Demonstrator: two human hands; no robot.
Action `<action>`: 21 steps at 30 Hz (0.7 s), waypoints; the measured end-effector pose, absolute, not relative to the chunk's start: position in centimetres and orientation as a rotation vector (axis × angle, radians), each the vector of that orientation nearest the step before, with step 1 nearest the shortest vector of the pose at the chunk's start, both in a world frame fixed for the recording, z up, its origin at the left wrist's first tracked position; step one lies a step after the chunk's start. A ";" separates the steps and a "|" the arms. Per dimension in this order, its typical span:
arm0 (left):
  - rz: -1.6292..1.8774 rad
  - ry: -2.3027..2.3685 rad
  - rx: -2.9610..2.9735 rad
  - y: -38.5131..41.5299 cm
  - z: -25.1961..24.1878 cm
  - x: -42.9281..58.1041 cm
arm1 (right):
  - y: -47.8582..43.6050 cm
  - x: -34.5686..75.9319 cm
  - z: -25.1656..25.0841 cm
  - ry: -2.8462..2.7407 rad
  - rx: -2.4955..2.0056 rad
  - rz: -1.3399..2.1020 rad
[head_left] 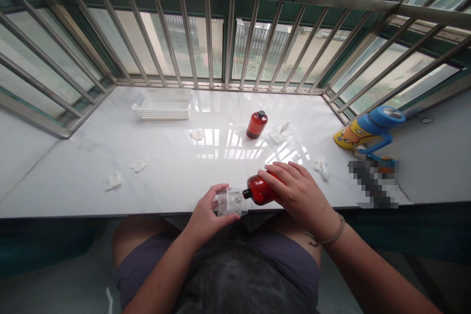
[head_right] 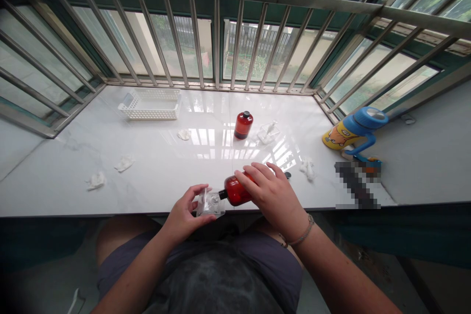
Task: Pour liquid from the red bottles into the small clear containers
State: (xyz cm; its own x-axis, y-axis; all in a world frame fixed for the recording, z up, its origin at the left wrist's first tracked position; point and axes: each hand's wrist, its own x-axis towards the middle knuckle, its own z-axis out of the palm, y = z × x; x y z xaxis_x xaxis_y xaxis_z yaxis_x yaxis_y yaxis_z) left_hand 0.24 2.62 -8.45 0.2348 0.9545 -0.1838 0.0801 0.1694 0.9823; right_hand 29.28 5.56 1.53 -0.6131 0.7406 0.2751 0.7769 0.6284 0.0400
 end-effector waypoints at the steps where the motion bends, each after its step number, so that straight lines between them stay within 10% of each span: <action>1: 0.873 1.150 1.226 2.6 -8.5 0.2 | 5.6 29.3 1.5 -2.620 -1.240 -0.227; 21: 0.875 1.167 1.243 2.6 -8.3 0.4 | 5.5 29.2 1.6 -2.624 -1.237 -0.235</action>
State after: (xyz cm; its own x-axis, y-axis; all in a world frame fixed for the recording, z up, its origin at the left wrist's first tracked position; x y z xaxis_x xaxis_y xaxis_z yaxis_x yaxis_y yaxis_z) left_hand 0.37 2.63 -8.26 0.2247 0.9584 -0.1761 0.0991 0.1573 0.9826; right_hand 29.20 5.54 1.60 -0.6169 0.7378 0.2741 0.7747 0.6306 0.0462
